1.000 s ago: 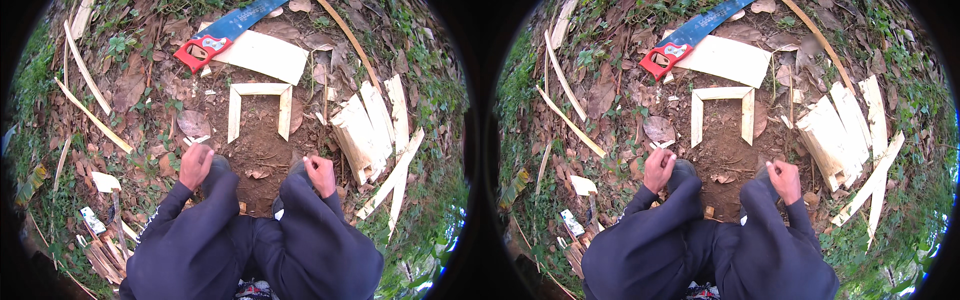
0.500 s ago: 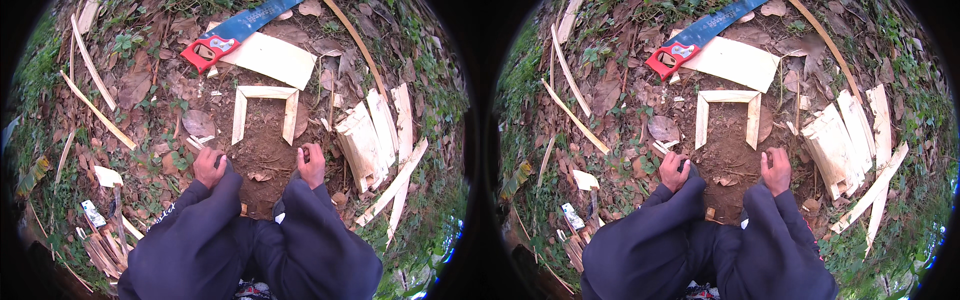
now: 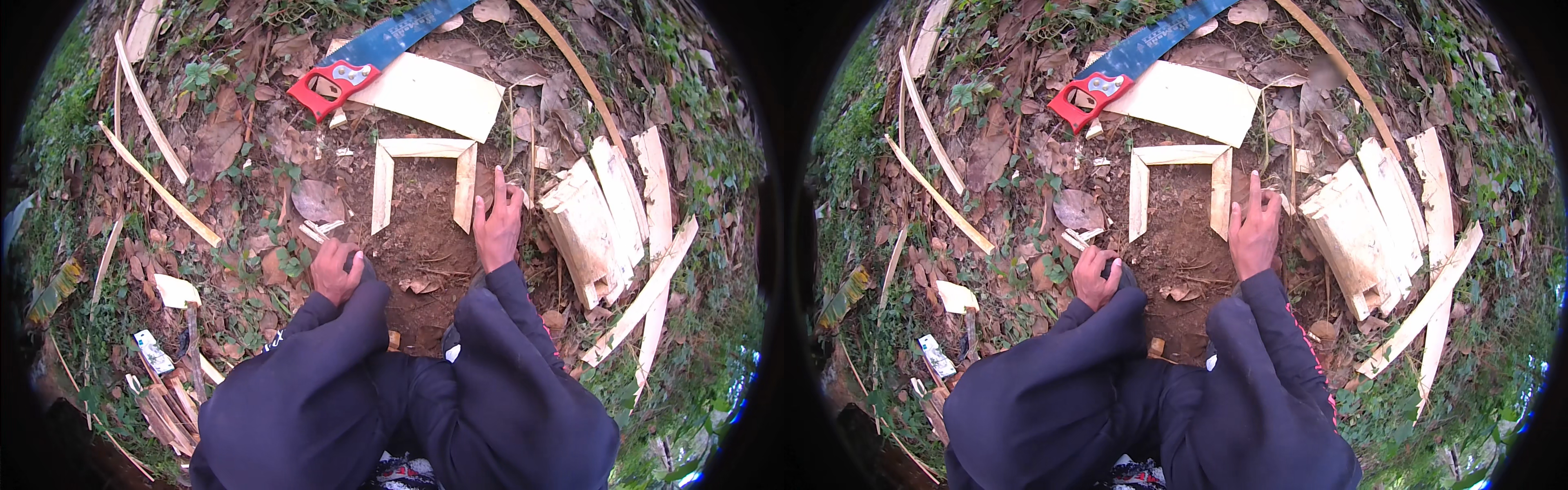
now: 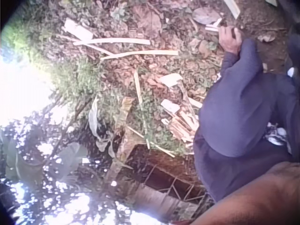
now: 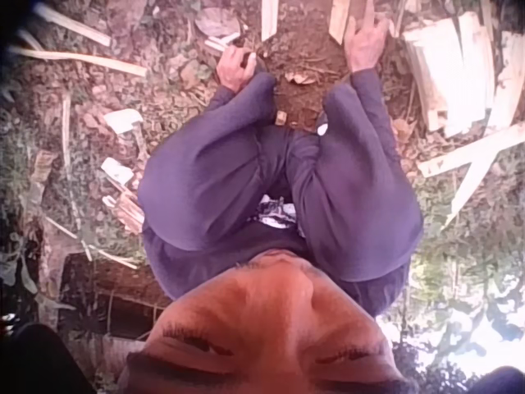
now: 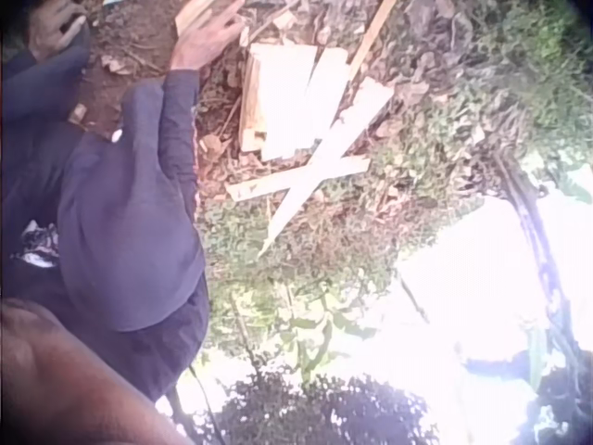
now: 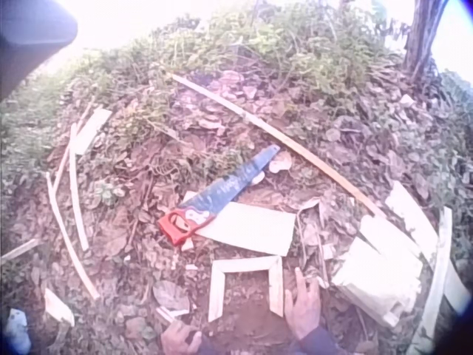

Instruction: The person uses a hand saw to cut a piece of wood into smaller pieces. They then arrange the cut pieces on the ground to form a square shape.

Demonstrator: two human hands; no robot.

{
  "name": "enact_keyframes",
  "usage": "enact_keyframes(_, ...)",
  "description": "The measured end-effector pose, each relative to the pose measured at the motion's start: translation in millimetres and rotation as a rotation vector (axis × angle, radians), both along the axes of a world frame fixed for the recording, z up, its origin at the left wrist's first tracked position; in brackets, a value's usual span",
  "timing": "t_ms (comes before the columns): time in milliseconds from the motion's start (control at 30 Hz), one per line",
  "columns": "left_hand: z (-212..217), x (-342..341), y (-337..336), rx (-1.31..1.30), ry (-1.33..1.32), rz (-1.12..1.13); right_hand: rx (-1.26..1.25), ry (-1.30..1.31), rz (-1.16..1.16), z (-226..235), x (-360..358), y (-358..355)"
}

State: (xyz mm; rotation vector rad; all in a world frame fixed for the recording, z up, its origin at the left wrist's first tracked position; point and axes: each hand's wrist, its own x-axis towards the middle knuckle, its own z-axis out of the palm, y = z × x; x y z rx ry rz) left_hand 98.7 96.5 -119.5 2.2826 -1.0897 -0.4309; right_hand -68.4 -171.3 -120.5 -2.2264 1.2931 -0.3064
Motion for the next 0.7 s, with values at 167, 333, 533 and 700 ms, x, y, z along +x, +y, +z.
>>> enact_keyframes(167, -2.0, 0.4, 1.4, -0.001, -0.005, -0.003, -0.023, -0.003, -0.004, -1.5, 3.0, -10.2)
enact_keyframes(333, 0.9, 0.2, 1.8, 0.009, 0.011, 0.009, 0.079, -0.103, -0.03, 10.0, -3.4, -25.7)
enact_keyframes(533, 2.5, 0.4, -0.1, 0.007, 0.024, 0.011, 0.114, -0.084, -0.111, 59.8, -15.5, -28.1)
enact_keyframes(700, 2.5, 1.1, 2.4, 0.04, 0.059, 0.028, -0.098, 0.042, -0.066, 109.6, -53.3, -35.7)
